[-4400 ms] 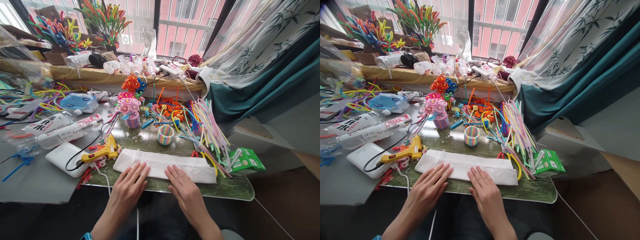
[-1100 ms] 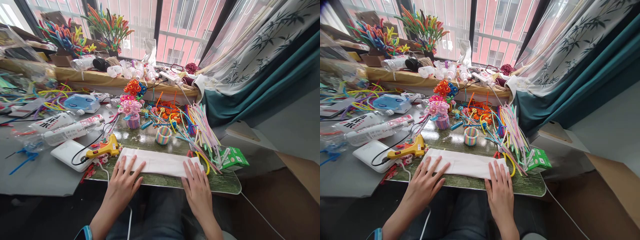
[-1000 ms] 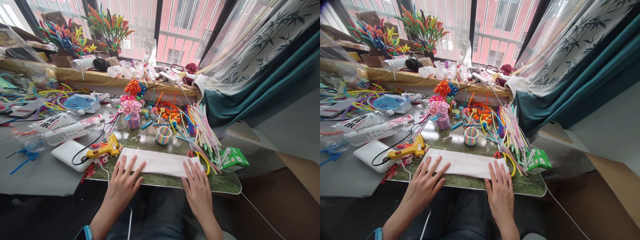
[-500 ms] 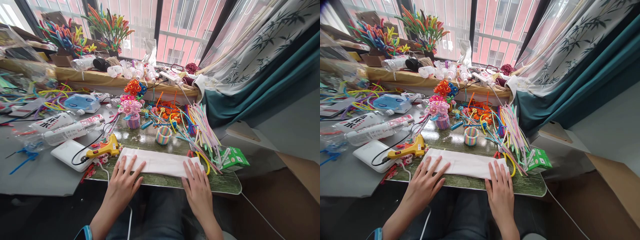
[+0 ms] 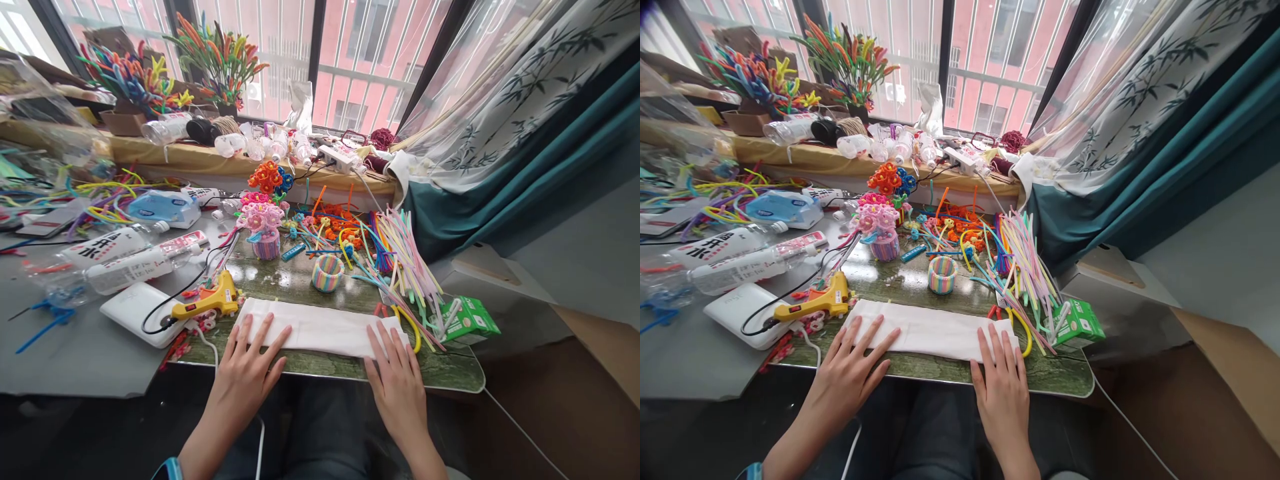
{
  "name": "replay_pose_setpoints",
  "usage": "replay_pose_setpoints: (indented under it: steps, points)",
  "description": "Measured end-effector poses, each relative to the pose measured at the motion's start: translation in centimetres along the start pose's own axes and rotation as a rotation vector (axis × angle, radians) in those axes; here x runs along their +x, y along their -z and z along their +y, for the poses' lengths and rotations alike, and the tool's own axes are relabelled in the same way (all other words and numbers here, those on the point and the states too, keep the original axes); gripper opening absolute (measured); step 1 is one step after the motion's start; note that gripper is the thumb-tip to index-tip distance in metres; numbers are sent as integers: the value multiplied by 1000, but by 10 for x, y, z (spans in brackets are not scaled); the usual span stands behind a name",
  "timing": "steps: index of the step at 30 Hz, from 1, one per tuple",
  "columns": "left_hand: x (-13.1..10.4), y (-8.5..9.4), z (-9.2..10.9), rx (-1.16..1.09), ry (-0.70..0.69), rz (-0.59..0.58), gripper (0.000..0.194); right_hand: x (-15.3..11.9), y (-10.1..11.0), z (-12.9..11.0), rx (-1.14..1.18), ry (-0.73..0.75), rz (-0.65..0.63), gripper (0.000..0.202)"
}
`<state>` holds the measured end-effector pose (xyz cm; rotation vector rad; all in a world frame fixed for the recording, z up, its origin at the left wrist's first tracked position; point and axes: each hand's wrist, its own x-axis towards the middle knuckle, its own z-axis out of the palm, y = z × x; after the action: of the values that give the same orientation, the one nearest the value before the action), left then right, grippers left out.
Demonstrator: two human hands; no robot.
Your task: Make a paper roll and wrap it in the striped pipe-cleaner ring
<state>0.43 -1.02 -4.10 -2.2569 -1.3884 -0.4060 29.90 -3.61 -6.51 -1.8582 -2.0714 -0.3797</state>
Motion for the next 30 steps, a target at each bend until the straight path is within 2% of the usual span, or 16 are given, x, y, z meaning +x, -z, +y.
replay_pose_setpoints:
  steps: [16, 21, 26, 30]
  points:
    - [-1, 2, -3, 15, 0, 31, 55, -2, -5, -2, 24, 1, 55, 54]
    - [-2, 3, -5, 16, -13, 27, 52, 4, -6, -16, 44, -3, 127, 56]
    - [8, 8, 2, 20, 35, 13, 39, 12, -6, -38, 83, 47, 52, 56]
    - [14, 5, 12, 23, 75, -5, 45, 13, -6, -43, 64, 39, 10, 53]
